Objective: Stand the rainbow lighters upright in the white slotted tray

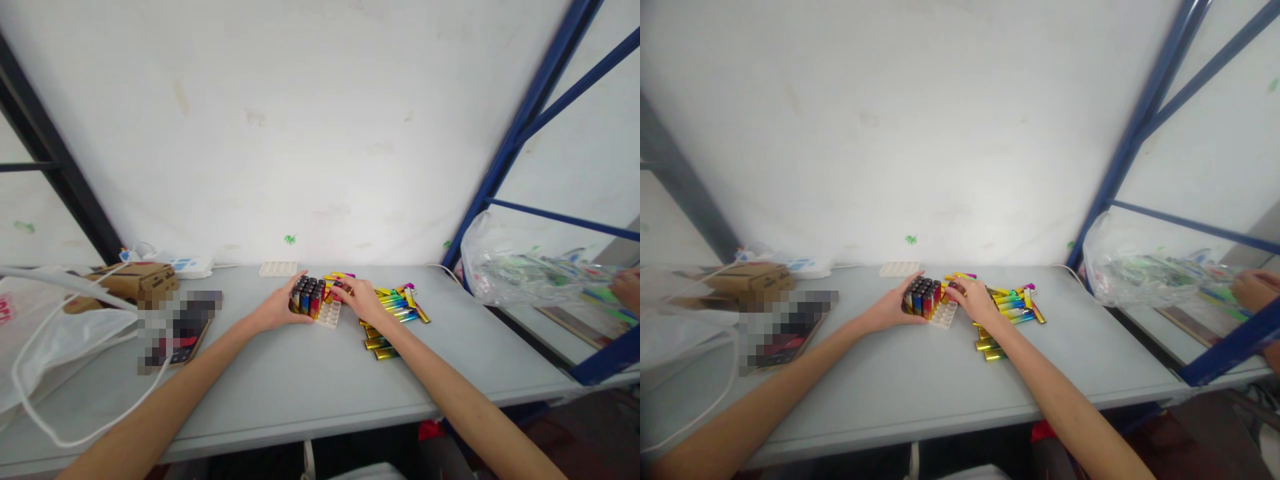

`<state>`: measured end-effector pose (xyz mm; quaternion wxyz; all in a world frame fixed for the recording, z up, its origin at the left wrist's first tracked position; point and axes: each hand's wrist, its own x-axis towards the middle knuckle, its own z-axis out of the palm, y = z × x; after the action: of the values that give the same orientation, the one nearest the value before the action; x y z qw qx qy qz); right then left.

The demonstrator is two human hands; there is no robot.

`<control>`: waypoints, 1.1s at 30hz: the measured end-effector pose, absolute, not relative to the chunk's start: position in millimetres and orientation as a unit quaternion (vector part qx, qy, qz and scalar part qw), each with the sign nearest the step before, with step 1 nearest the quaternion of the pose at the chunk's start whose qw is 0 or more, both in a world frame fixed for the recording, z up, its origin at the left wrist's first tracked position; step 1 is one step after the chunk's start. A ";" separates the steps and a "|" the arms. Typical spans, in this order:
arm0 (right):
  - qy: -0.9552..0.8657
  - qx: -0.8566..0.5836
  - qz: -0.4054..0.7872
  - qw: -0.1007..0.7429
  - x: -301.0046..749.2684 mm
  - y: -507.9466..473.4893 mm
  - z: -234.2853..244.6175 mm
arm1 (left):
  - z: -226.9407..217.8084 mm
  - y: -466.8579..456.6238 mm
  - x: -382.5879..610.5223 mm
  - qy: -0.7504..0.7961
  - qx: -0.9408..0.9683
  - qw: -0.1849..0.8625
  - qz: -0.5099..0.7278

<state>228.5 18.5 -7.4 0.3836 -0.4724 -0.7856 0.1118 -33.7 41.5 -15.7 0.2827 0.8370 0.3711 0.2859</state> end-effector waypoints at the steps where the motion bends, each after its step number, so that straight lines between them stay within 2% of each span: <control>1: -0.797 -0.470 0.089 0.368 228.0 19.4 -5.6 | -15.6 41.3 -33.6 0.370 0.837 0.284 0.285; 5: -0.817 -0.483 0.047 0.312 224.9 22.5 2.3 | -16.9 42.4 -33.2 0.372 0.837 0.278 0.288; 11: -0.832 -0.461 0.062 0.302 224.2 24.0 7.6 | -21.1 45.9 -34.1 0.367 0.841 0.273 0.289; 17: -0.839 -0.484 0.019 0.250 217.5 23.8 6.6 | -21.5 45.1 -34.7 0.364 0.843 0.265 0.294; 21: -0.840 -0.477 0.049 0.252 220.6 24.2 5.1 | -22.3 45.8 -35.0 0.359 0.845 0.268 0.291; 24: -0.849 -0.436 0.071 0.291 234.7 25.1 1.6 | -21.7 46.1 -35.0 0.361 0.842 0.277 0.290; 28: -0.824 -0.452 0.006 0.341 257.0 36.0 -13.1 | -18.5 45.0 -34.8 0.369 0.840 0.275 0.285; 30: -0.809 -0.493 -0.036 0.317 264.8 45.2 -23.1 | -17.5 44.6 -34.9 0.367 0.843 0.278 0.279; 33: -0.816 -0.516 -0.028 0.260 270.1 56.2 -34.2 | -18.1 45.2 -35.1 0.366 0.844 0.277 0.278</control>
<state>270.1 56.2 -34.2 0.2603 -0.5159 -0.8156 -0.0280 -35.1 45.2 -18.1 0.2765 0.8439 0.3661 0.2780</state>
